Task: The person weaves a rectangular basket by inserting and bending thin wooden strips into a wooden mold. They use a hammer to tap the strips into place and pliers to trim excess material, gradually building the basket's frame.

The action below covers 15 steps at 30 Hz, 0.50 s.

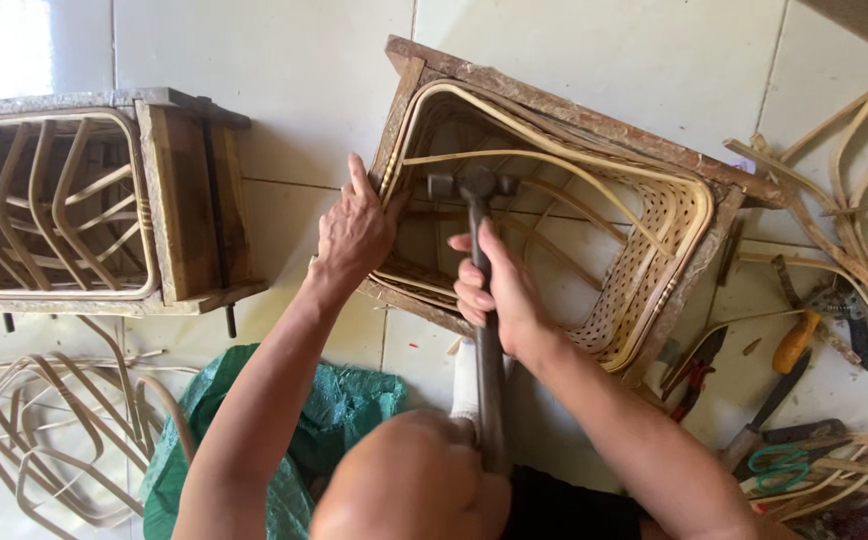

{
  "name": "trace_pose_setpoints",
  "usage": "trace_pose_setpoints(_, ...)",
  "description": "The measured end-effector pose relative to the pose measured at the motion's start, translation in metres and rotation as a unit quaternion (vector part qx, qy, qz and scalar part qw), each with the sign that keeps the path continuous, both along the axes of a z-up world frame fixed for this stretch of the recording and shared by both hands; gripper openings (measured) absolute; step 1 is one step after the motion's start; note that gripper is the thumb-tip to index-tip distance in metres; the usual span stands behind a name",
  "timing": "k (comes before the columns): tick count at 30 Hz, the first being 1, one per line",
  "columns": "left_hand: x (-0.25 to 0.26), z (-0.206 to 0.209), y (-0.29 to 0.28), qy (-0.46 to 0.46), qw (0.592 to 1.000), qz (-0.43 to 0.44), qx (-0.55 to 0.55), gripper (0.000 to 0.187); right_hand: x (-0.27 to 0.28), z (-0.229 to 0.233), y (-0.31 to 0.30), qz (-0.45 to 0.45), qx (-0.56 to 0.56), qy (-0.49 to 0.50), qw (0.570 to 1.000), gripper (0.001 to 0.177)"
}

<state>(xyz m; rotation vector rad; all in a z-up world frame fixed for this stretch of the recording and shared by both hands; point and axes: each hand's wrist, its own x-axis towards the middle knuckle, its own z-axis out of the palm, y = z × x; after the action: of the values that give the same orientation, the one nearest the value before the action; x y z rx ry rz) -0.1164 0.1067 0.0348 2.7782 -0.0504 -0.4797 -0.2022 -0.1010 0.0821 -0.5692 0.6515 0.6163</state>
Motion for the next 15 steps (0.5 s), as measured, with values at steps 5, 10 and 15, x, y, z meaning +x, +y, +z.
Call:
trace_pose_setpoints(5,-0.004,-0.016,0.007,-0.027,0.998,-0.051,0.018,0.077,0.011,-0.002,0.038,0.079,0.017,0.016,0.997,0.044)
trace_pose_setpoints(10,-0.01,-0.022,-0.007,-0.166,0.985,0.03,-0.048,0.083,0.023,0.029,0.008,0.085,-0.388,-0.329,0.857,0.035)
trace_pose_setpoints(15,-0.01,-0.022,-0.018,-0.08,0.992,0.087,-0.038,0.088,0.042,0.039,-0.036,0.246,-0.577,-0.455,0.632,0.034)
